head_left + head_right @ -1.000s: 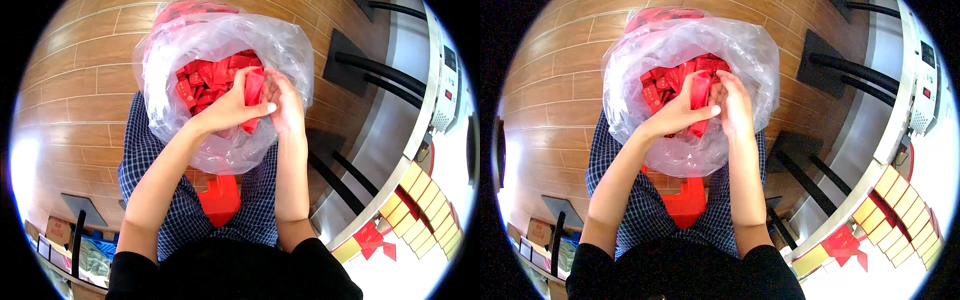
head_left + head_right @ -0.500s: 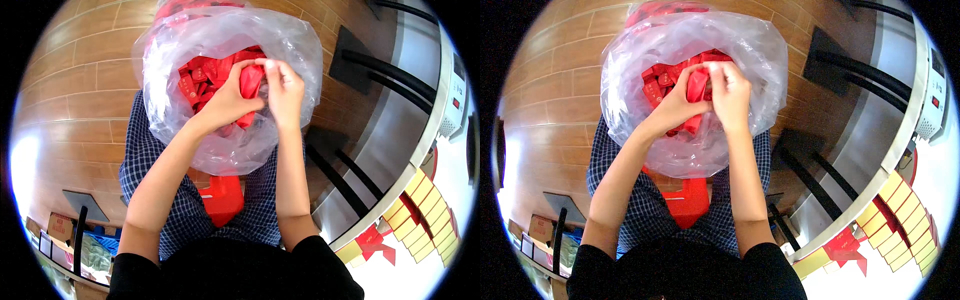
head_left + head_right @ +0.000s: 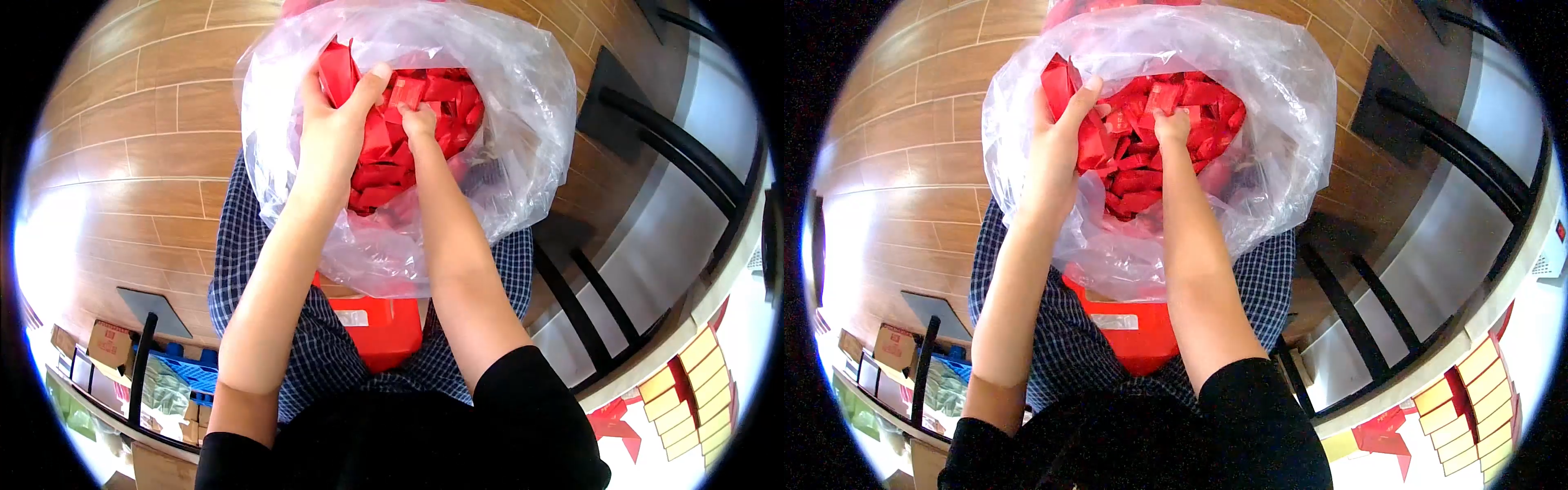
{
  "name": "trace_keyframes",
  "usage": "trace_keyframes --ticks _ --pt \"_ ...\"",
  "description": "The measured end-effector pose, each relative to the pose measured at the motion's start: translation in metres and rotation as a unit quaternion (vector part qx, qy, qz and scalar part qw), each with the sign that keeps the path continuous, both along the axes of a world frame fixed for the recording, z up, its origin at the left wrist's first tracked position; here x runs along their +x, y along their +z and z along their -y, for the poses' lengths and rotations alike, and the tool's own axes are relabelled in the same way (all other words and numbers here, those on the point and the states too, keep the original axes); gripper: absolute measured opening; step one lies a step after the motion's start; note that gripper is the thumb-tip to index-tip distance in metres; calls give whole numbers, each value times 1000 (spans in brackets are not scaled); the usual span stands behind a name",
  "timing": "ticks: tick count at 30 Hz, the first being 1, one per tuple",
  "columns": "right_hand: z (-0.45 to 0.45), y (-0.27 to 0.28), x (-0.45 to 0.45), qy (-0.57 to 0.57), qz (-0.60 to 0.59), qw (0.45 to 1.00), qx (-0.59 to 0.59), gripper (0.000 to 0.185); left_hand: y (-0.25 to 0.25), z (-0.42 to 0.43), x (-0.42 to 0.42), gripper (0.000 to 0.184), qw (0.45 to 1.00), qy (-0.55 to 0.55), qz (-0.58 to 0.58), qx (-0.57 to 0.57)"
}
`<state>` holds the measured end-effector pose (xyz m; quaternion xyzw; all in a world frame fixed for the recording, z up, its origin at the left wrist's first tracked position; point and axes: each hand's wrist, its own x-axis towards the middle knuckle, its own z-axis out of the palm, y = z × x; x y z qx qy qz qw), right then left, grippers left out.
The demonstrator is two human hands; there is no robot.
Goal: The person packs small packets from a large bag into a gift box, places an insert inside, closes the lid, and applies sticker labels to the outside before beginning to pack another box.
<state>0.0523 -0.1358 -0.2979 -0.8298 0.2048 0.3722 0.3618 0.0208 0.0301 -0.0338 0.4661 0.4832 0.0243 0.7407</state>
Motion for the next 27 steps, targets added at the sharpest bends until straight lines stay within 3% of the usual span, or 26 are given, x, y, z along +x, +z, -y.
trace_keyframes --ticks 2,3,4,6,11,13,14,16,18,20,23,24,26,27 --pt "-2 -1 -1 82 83 992 -42 47 -3 1 0 46 1000 -14 -10 5" --pt "-9 28 3 150 123 976 -96 39 -4 3 -1 49 999 -27 -21 11" --pt "-15 69 5 149 127 976 -98 39 -7 5 -2 49 999 -28 -16 10" --pt "-18 128 -1 169 164 964 -119 37 -14 12 -9 81 992 -114 -43 24" --pt "-8 235 -39 136 376 916 16 33 -15 25 -16 86 993 -101 -26 -57" --pt "-12 261 -53 132 372 918 21 33 -10 33 -15 88 991 -130 2 -12" --pt "-13 268 -58 127 363 923 31 34 2 36 -14 92 990 -131 9 -57" --pt "-2 272 -62 101 332 935 72 34 3 36 -14 95 980 -189 38 -44" --pt "18 283 -55 183 297 930 116 34 10 39 -18 96 969 -220 117 4" --pt "42 268 -65 -34 145 953 262 51 10 42 -17 91 965 -218 132 68" --pt "54 225 -52 -222 70 885 403 63 8 54 -16 86 966 -203 135 85" --pt "36 215 -46 -280 119 905 299 62 8 60 -17 87 965 -216 130 75" --pt "61 137 -46 -317 72 860 392 66 13 68 -17 89 962 -254 104 0" --pt "49 114 -36 -208 92 926 303 65 14 69 -16 89 959 -269 88 28"
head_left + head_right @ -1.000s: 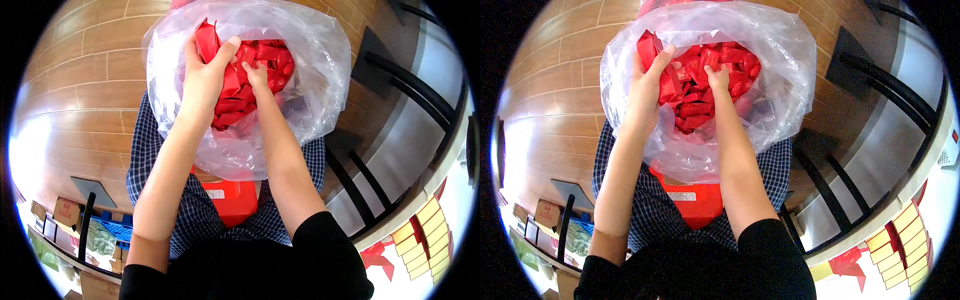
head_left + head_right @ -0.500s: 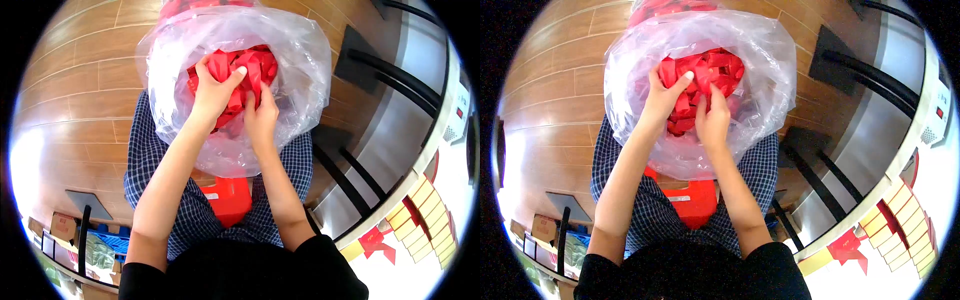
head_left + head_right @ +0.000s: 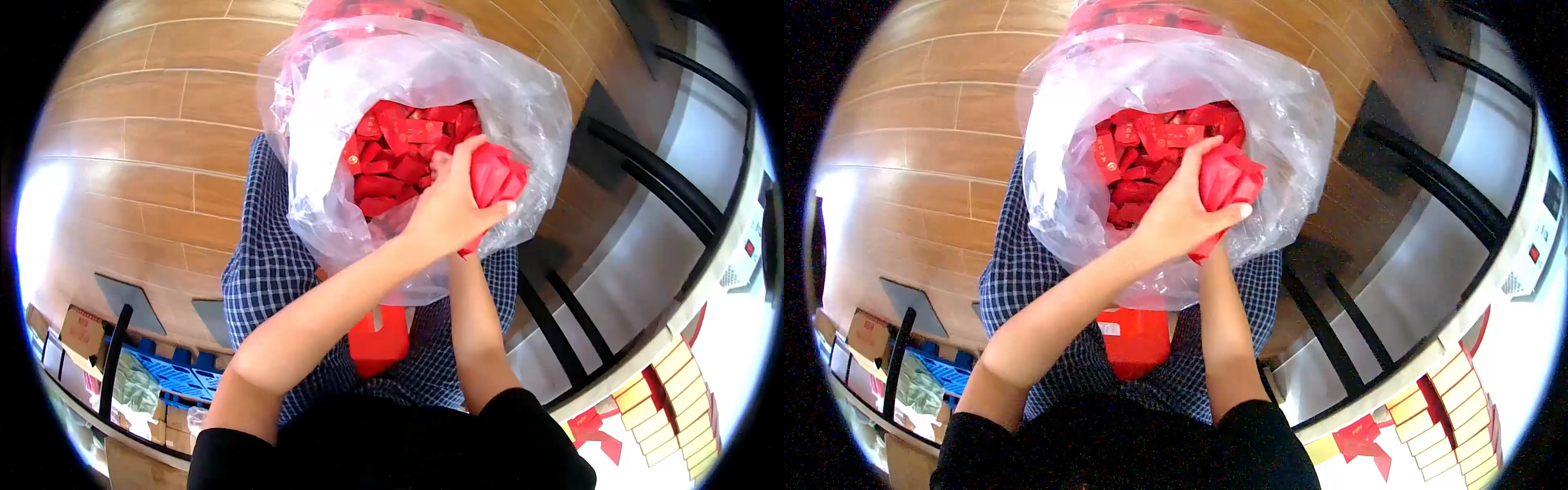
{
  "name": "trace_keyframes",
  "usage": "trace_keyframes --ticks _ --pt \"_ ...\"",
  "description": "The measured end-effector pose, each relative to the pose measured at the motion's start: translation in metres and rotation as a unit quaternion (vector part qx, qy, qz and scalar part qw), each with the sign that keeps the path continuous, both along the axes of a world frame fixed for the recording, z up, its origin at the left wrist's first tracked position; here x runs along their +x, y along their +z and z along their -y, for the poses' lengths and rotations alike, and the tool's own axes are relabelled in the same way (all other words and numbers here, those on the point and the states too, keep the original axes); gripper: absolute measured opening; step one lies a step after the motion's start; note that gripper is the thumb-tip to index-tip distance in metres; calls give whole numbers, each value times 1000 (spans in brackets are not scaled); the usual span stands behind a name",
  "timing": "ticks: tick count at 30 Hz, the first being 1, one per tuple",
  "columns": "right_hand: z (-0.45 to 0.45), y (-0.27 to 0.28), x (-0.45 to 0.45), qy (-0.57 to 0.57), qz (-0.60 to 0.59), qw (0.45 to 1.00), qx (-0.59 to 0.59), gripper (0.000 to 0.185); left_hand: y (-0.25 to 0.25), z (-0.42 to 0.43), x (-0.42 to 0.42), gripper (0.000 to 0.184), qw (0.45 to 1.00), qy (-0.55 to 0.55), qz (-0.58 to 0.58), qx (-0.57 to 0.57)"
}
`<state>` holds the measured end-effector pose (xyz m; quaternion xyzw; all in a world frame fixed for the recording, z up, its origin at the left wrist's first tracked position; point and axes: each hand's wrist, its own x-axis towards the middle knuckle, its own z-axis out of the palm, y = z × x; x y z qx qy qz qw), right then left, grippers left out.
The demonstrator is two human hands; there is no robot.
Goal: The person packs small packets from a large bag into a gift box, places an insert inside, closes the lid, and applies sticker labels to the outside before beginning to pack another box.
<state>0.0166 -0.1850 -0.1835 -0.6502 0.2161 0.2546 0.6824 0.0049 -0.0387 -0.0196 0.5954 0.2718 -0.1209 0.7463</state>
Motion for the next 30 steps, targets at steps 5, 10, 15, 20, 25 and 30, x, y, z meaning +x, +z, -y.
trace_keyframes --ticks 5,10,15,20,25,30 --pt "-77 -87 19 424 111 773 -459 59 -9 0 0 92 983 6 -2 182" --pt "-90 -104 27 475 144 709 -501 55 -12 -14 7 88 996 79 -37 27" --pt "-25 -8 22 261 185 892 -319 55 -20 -15 8 90 992 114 -20 -54" --pt "12 140 0 249 439 791 -345 66 8 -29 3 75 980 116 -59 -151" --pt "34 227 -38 273 526 721 -359 68 33 5 -21 65 941 -40 -35 -336" --pt "40 301 -92 361 459 753 -304 65 79 23 -67 71 940 -29 32 -338"
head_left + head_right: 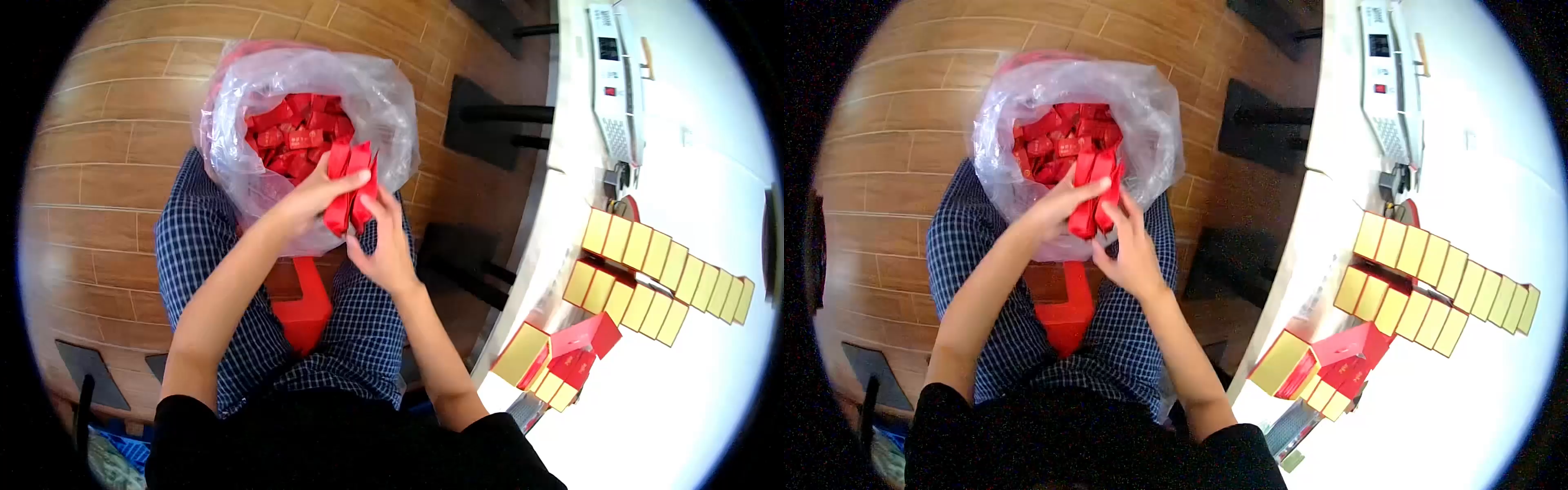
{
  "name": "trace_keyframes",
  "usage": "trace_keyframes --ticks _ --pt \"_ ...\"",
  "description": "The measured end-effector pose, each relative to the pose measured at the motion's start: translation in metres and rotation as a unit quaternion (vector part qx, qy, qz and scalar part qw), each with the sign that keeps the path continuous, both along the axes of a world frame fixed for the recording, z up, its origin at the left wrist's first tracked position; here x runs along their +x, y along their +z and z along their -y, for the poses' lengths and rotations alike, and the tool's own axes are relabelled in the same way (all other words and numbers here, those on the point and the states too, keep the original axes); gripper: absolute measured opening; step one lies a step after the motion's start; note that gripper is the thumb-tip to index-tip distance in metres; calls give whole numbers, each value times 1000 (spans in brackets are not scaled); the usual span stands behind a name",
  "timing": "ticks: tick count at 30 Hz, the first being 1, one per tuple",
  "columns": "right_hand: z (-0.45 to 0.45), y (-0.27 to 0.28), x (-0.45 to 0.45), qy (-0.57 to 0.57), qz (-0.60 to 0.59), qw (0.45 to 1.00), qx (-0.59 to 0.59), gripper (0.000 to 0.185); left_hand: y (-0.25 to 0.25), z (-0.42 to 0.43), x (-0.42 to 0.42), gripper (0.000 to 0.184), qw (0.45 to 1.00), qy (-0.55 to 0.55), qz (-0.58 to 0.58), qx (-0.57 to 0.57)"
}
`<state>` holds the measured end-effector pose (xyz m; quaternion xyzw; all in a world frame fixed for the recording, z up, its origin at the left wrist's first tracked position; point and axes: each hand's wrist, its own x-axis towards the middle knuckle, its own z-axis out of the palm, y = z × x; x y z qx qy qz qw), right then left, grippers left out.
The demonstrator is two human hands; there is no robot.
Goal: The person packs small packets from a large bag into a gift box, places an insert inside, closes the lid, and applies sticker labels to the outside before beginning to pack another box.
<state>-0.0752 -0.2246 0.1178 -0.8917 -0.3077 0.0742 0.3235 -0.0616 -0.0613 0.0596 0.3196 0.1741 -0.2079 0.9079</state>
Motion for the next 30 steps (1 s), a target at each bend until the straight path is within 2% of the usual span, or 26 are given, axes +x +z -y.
trace_keyframes --ticks 2,3,5,7,9,11,12,13,15,16,17,19,20,23,25,30 --pt "10 17 -24 17 -11 1000 2 58 5 12 -23 71 997 23 1 67" --pt "14 22 -34 19 55 998 -4 44 14 15 -32 71 995 31 3 98" --pt "20 23 -59 -28 23 995 96 30 30 23 -44 76 995 51 11 81" --pt "25 40 -77 -44 65 991 104 24 66 29 -53 80 989 55 15 137" --pt "31 63 -91 -68 112 985 115 18 89 42 -62 84 987 62 60 134" --pt "49 92 -102 -165 96 968 161 14 112 59 -72 86 976 50 138 160" --pt "65 104 -102 -186 147 965 113 17 128 68 -78 86 964 49 195 176" --pt "74 118 -108 -264 3 934 242 30 139 80 -84 88 958 32 224 174" --pt "104 164 -117 -272 -125 910 287 45 162 108 -94 89 919 2 323 226" --pt "122 179 -123 -258 -135 914 283 48 188 122 -102 90 911 -35 344 225" --pt "137 192 -132 -270 -107 924 248 49 194 141 -108 91 899 -58 372 223" --pt "170 204 -148 -259 -40 929 261 49 223 178 -120 90 876 -87 424 212" --pt "188 222 -161 -288 -56 931 216 49 227 195 -122 90 855 -106 458 219" --pt "243 234 -183 -313 95 914 240 47 249 261 -128 86 842 -157 493 153" --pt "282 256 -201 -368 85 897 229 45 268 309 -128 84 804 -168 550 150" --pt "370 276 -219 -446 103 815 355 39 299 423 -133 80 767 -202 587 162"
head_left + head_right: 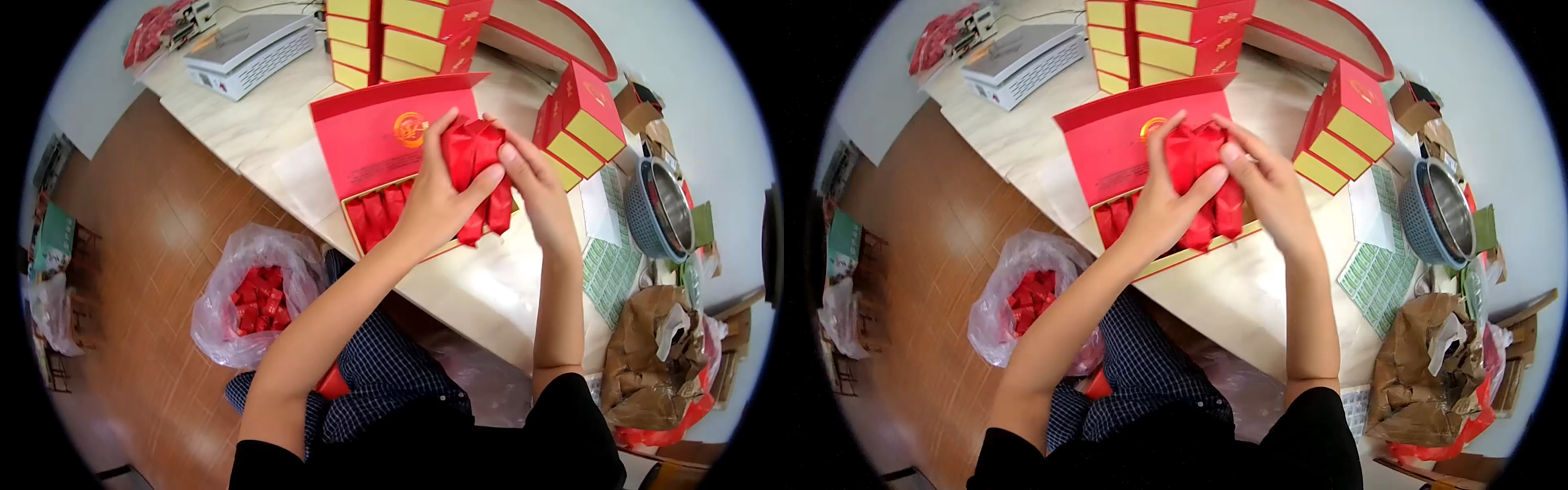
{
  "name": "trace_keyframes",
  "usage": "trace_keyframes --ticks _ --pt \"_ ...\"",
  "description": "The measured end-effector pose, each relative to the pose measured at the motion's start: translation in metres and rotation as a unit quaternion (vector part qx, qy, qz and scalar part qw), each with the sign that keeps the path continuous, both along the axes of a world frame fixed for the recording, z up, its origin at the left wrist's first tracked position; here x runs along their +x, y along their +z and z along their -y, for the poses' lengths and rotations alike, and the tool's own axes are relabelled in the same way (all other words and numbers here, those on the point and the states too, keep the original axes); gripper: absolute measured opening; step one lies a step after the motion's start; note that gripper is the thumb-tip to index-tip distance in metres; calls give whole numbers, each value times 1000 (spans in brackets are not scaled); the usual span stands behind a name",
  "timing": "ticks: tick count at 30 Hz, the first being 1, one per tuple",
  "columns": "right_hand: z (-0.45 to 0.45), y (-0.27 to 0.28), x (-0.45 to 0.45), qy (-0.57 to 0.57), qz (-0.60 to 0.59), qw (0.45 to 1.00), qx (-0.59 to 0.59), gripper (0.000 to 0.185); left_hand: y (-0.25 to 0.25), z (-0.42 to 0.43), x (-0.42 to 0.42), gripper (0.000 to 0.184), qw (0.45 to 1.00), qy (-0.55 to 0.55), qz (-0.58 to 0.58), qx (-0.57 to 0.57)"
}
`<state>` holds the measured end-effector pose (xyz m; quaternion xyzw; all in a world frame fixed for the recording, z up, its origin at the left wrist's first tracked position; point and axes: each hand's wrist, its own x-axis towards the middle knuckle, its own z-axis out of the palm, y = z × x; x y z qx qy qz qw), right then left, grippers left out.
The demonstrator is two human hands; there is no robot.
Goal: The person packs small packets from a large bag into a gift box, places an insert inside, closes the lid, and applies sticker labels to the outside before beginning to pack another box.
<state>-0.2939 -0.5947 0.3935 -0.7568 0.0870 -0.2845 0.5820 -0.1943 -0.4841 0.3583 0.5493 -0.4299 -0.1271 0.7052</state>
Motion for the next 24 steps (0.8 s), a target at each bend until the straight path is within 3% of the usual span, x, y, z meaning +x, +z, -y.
trace_keyframes --ticks 7,9,11,13,15,18,22,24 --pt "82 -33 9 -69 -28 992 97 39 -42 91 11 71 998 12 2 65" --pt "93 -37 10 -38 -88 992 82 40 -57 94 14 69 977 88 111 161" --pt "104 -46 12 -30 -123 989 73 41 -71 92 14 65 973 106 135 151" --pt "105 -55 16 -25 -199 978 59 42 -70 82 18 58 921 170 255 241" --pt "98 -52 14 -22 -187 980 64 44 -68 77 23 48 925 169 260 222" --pt "99 -42 14 -2 -266 964 10 44 -66 77 24 44 921 168 257 238" --pt "102 -54 16 9 -248 968 -32 39 -69 78 24 37 933 167 251 196" --pt "96 -50 18 -24 -278 955 -103 36 -70 77 26 35 933 159 249 204"
